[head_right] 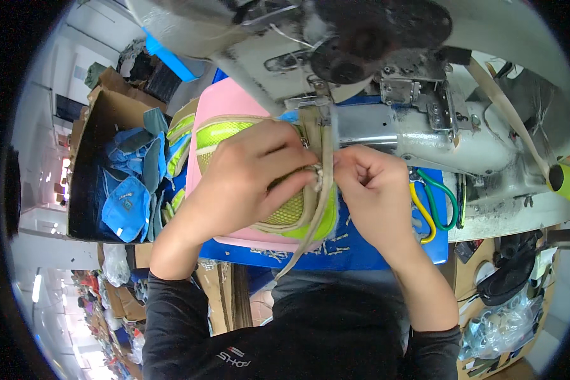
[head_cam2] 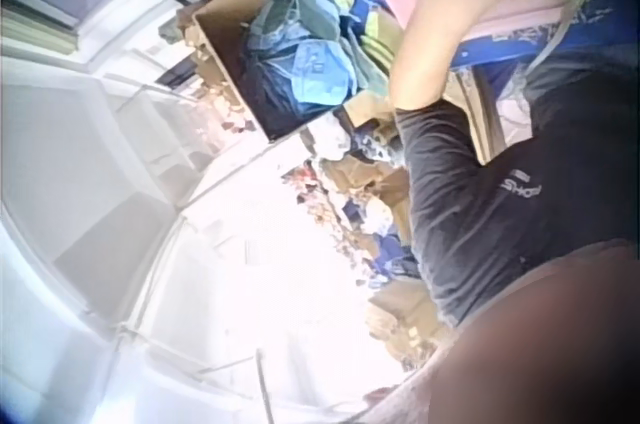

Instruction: Attaching a binding strip to a mesh pouch using a sewing machine.

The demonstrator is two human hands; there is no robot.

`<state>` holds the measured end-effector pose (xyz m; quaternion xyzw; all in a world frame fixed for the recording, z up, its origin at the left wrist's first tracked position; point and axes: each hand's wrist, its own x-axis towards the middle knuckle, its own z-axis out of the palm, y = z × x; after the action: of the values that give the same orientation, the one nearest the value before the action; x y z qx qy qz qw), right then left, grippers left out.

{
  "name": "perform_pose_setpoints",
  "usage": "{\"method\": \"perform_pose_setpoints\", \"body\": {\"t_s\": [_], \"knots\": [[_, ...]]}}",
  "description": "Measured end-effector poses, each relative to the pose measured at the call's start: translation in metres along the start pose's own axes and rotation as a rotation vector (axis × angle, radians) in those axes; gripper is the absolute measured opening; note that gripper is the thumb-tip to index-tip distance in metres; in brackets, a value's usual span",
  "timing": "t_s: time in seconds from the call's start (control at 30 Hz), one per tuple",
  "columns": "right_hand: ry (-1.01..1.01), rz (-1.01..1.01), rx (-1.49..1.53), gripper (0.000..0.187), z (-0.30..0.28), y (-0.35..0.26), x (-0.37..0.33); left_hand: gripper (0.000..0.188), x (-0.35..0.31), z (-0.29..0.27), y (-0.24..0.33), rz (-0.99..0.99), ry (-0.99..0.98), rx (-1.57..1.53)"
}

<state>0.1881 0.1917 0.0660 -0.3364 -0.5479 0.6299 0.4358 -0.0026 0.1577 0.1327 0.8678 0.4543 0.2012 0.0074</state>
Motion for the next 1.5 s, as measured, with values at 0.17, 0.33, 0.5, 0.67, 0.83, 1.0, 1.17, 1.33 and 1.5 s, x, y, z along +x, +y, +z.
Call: {"method": "perform_pose_setpoints", "body": {"t_s": [0.17,0.33,0.5,0.67,0.83,1.0,1.17,1.33,1.5], "knots": [[-0.008,0.005,-0.025,0.014,0.002,0.002,-0.001,0.022,0.008,-0.01,0.0,0.093,-0.09,0.01],[-0.008,0.021,-0.045,0.014,-0.002,0.001,-0.001,0.019,0.014,-0.015,-0.011,0.097,-0.218,-0.126],[0.034,-0.028,-0.124,0.015,-0.003,0.01,0.001,0.02,0.032,-0.014,-0.041,-0.464,0.023,-0.144],[-0.003,-0.033,-0.054,0.016,0.001,0.008,0.001,0.029,0.054,-0.032,-0.079,-0.735,0.038,-0.076],[0.018,0.002,0.011,0.006,-0.001,0.009,-0.009,0.033,0.015,-0.017,-0.043,-0.363,0.35,0.269],[-0.011,-0.127,0.078,0.01,0.009,0.014,-0.017,0.046,-0.006,-0.019,0.04,-0.02,0.078,0.118],[-0.005,-0.079,0.196,0.01,0.008,0.015,-0.015,0.044,-0.004,-0.009,0.054,0.002,-0.057,0.172],[-0.059,-0.027,0.269,0.011,0.008,0.015,-0.014,0.044,-0.008,-0.02,0.057,-0.015,-0.134,0.167],[-0.083,-0.001,0.263,0.015,0.003,0.01,-0.017,0.043,-0.018,-0.022,0.078,-0.028,-0.211,0.353]]}}
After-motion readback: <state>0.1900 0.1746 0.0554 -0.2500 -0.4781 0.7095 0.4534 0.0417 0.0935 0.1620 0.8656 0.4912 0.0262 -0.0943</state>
